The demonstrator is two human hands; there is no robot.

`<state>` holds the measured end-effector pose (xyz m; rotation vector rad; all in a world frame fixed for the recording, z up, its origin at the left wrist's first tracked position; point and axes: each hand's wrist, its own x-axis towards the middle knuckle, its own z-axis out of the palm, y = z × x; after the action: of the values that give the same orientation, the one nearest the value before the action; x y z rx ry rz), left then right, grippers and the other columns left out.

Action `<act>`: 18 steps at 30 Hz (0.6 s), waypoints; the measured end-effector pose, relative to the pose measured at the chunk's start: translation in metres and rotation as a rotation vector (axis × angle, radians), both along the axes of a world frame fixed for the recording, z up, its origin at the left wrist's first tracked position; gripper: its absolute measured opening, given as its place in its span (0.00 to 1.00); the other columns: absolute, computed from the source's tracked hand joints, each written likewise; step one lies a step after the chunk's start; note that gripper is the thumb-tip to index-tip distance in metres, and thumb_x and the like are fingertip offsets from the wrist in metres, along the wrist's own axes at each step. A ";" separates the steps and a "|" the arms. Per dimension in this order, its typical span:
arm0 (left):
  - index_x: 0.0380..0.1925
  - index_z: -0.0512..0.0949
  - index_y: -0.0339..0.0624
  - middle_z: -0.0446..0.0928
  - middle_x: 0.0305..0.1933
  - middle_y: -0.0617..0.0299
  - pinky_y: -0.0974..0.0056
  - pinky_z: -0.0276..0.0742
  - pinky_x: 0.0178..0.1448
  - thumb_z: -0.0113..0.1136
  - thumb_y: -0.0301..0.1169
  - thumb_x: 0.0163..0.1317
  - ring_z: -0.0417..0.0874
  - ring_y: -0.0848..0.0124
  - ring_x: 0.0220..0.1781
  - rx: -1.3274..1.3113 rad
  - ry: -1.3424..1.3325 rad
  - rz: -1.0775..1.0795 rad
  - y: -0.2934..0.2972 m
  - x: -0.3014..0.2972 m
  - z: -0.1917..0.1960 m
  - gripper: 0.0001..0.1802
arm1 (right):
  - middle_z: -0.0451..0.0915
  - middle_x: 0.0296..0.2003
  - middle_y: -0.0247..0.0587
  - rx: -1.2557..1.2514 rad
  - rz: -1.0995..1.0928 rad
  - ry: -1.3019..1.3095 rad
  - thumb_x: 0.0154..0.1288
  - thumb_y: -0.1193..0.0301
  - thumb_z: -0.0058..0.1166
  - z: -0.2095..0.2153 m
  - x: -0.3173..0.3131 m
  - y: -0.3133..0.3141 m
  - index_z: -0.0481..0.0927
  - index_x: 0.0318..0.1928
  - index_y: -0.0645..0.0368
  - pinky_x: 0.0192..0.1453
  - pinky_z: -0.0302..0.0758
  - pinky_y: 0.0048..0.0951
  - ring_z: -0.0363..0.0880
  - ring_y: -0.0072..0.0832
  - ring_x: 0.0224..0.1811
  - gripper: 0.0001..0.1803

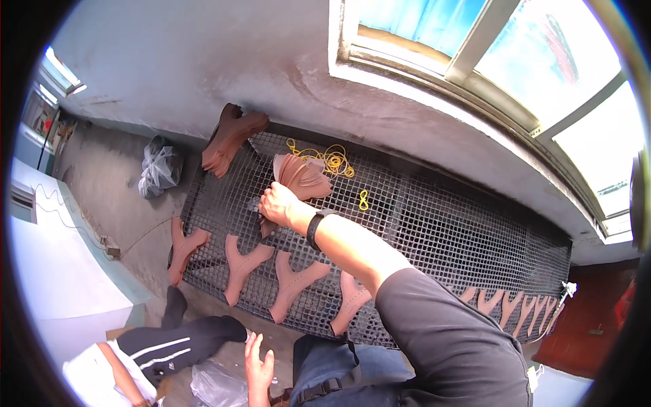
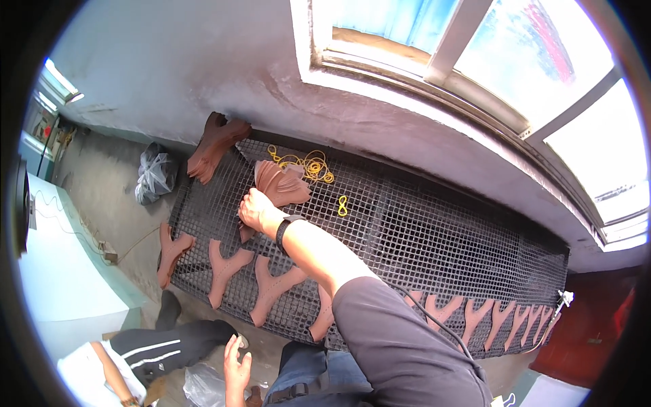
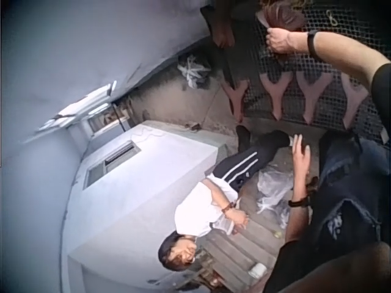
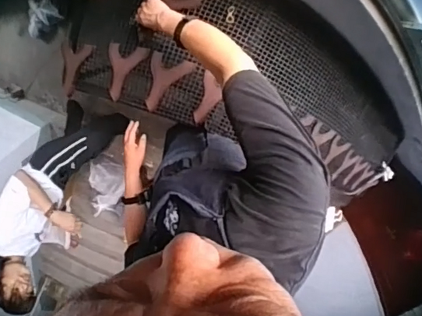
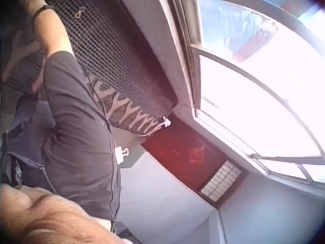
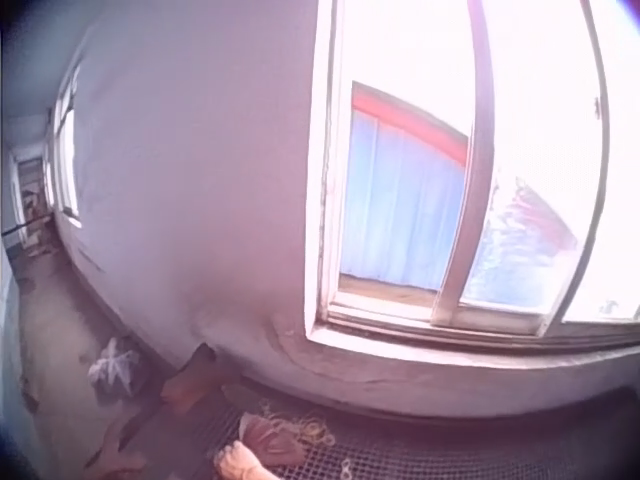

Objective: Collect the leather shoe parts from the drying rack after they have been sprayed.

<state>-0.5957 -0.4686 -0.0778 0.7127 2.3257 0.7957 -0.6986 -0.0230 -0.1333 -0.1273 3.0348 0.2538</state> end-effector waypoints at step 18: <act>0.78 0.53 0.38 0.56 0.81 0.48 0.48 0.56 0.81 0.32 0.67 0.74 0.58 0.54 0.81 0.491 -0.984 0.386 0.102 -0.053 0.024 0.48 | 0.85 0.36 0.27 -0.154 0.279 0.158 0.64 0.62 0.56 0.096 0.113 -0.115 0.86 0.39 0.50 0.64 0.66 0.49 0.82 0.29 0.45 0.09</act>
<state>-0.6489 -0.3667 -0.0533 -0.0179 1.3691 1.4974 -0.5852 -0.1378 -0.0372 -0.5701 3.1841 0.0498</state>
